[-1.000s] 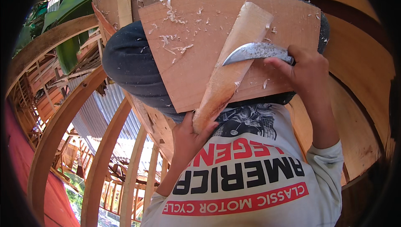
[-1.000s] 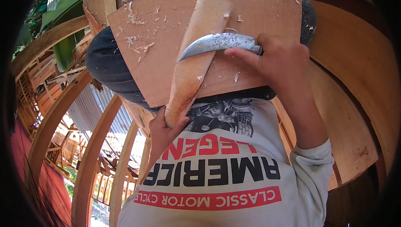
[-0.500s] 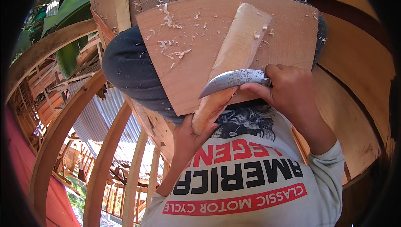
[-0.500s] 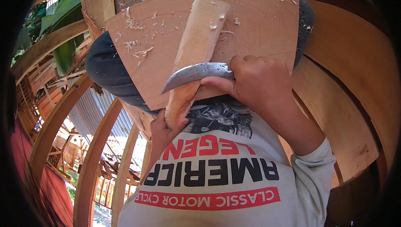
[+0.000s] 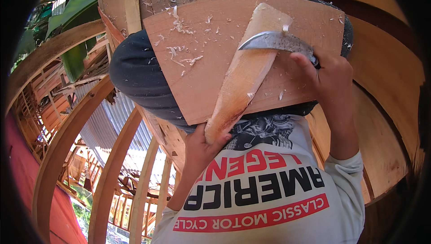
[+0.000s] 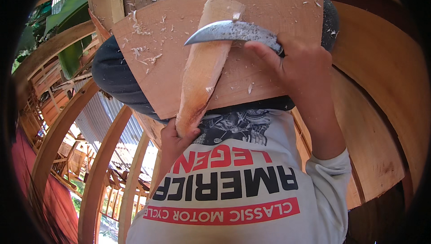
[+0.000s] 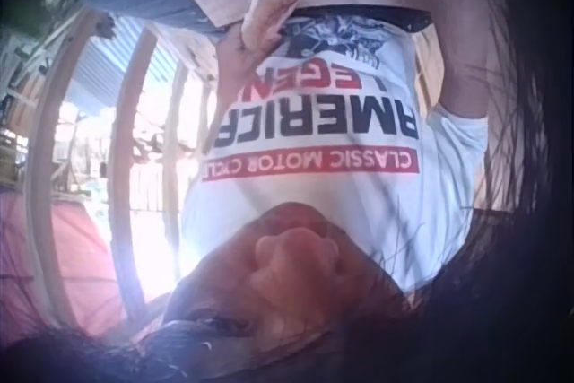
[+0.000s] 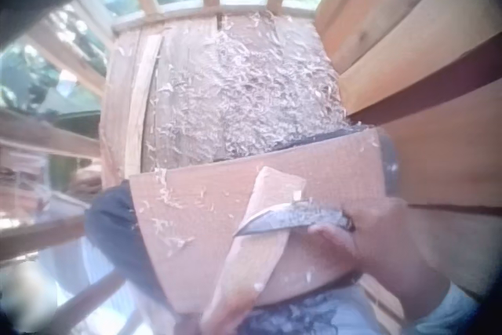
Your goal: The person sits cross-legged on a wooden platform and uses a curved knife to shave and shape a long, thin piece of wood. They hold the wood in their left hand and the knife in their right, repeatedly scraping the surface to remove thin shavings. The person rotates the wood to work on different sides, gradually refining its shape.
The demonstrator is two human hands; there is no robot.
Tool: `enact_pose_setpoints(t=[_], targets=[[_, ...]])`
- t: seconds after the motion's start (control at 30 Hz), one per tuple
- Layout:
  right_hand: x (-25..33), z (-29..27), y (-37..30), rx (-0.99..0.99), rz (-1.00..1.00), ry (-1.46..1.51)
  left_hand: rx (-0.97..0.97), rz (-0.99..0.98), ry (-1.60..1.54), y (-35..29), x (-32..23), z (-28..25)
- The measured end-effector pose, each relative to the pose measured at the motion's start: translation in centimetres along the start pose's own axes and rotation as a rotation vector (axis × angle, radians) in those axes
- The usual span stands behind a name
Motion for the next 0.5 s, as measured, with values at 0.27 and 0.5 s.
enact_pose_setpoints(t=[0.27, 0.5], targets=[[-0.2, -0.8, 0.2, -0.044, 0.021, -0.061, -0.033, -0.018, -0.062, -0.4, -0.1, 0.5], [-2.5, -1.0, 1.0, -0.14, 0.11, -0.024, -0.036, -0.012, -0.028, 0.1, -1.1, 0.5]])
Point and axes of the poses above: each hand's wrist, its own y-axis towards the middle knuckle, its own z-axis out of the palm, x = y × z, the point moved 4 cm from there along y, towards the middle knuckle, and after that the axes turned 9 degrees about x, right-handed, at the moved point
